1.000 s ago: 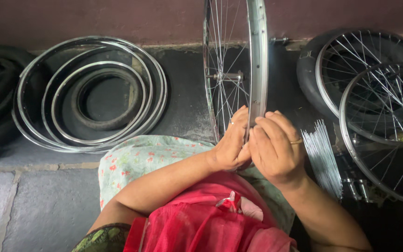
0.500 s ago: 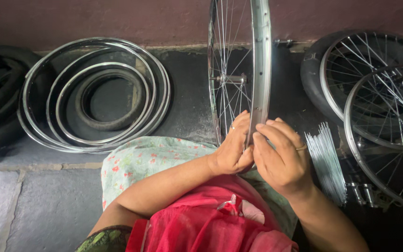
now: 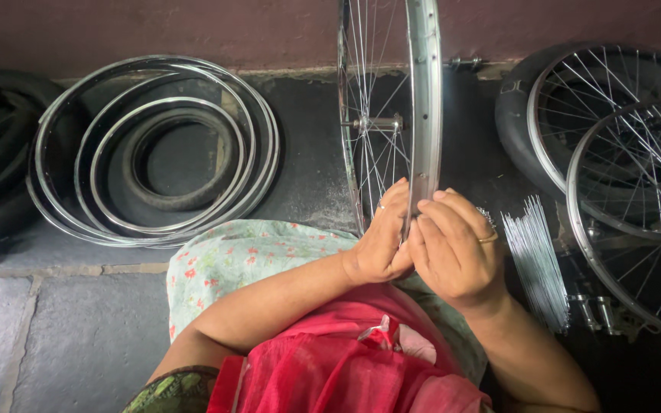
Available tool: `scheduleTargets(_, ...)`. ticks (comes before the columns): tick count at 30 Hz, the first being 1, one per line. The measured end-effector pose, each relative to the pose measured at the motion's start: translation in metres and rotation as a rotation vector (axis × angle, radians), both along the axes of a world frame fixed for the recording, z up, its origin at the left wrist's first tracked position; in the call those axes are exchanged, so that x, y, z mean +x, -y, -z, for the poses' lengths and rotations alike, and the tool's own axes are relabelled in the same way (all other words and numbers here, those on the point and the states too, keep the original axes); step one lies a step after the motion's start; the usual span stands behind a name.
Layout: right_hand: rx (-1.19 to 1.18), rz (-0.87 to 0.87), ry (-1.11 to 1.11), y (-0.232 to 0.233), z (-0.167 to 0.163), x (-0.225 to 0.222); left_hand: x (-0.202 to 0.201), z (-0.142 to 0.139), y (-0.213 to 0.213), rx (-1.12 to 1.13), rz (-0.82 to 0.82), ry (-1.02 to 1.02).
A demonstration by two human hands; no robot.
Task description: The person laces a bicycle wheel by inserting spokes from a hub into a rim and securing them with nipples. They repeatedly thread each spoke through the rim holes and tighten the nipples by hand while seated on the floor.
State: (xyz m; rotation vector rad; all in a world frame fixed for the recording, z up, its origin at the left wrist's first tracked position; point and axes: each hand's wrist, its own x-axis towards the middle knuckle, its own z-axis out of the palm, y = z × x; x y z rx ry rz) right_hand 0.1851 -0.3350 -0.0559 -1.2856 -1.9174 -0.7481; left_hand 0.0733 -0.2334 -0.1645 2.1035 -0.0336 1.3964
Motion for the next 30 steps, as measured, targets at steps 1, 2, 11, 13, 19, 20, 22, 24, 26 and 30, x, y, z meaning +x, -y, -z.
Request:
scheduleTargets(1,-0.003,-0.015,-0.015,0.0,0.0,0.0,0.0,0.001,0.0,-0.013,0.002,-0.007)
scheduleTargets(2,-0.004,-0.031,-0.03,0.002,-0.001,0.0,0.0,0.001,0.0,-0.008,0.01,-0.008)
scheduleTargets(11,0.006,-0.016,-0.029,0.001,-0.002,-0.002,0.0,0.004,-0.001,0.0,0.027,-0.011)
scheduleTargets(13,0.006,-0.014,-0.01,0.001,-0.001,-0.002,0.0,0.005,-0.001,-0.016,0.034,0.003)
scheduleTargets(19,0.002,0.022,0.001,0.005,0.001,0.0,0.002,0.003,0.003,-0.016,-0.015,-0.003)
scheduleTargets(20,-0.007,0.013,-0.028,0.005,0.001,0.0,0.002,0.003,0.002,-0.026,0.009,-0.001)
scheduleTargets(22,-0.014,0.006,-0.037,0.005,0.0,-0.001,0.001,0.002,0.001,-0.048,0.052,0.002)
scheduleTargets(24,-0.019,0.013,0.003,0.007,-0.002,-0.002,0.002,0.003,0.001,-0.034,0.033,0.018)
scheduleTargets(26,-0.019,0.044,0.018,0.006,-0.002,-0.003,0.001,0.004,0.003,-0.038,0.02,0.01)
scheduleTargets(30,0.006,0.011,-0.059,0.003,0.011,-0.004,-0.003,0.007,0.002,-0.064,0.027,-0.035)
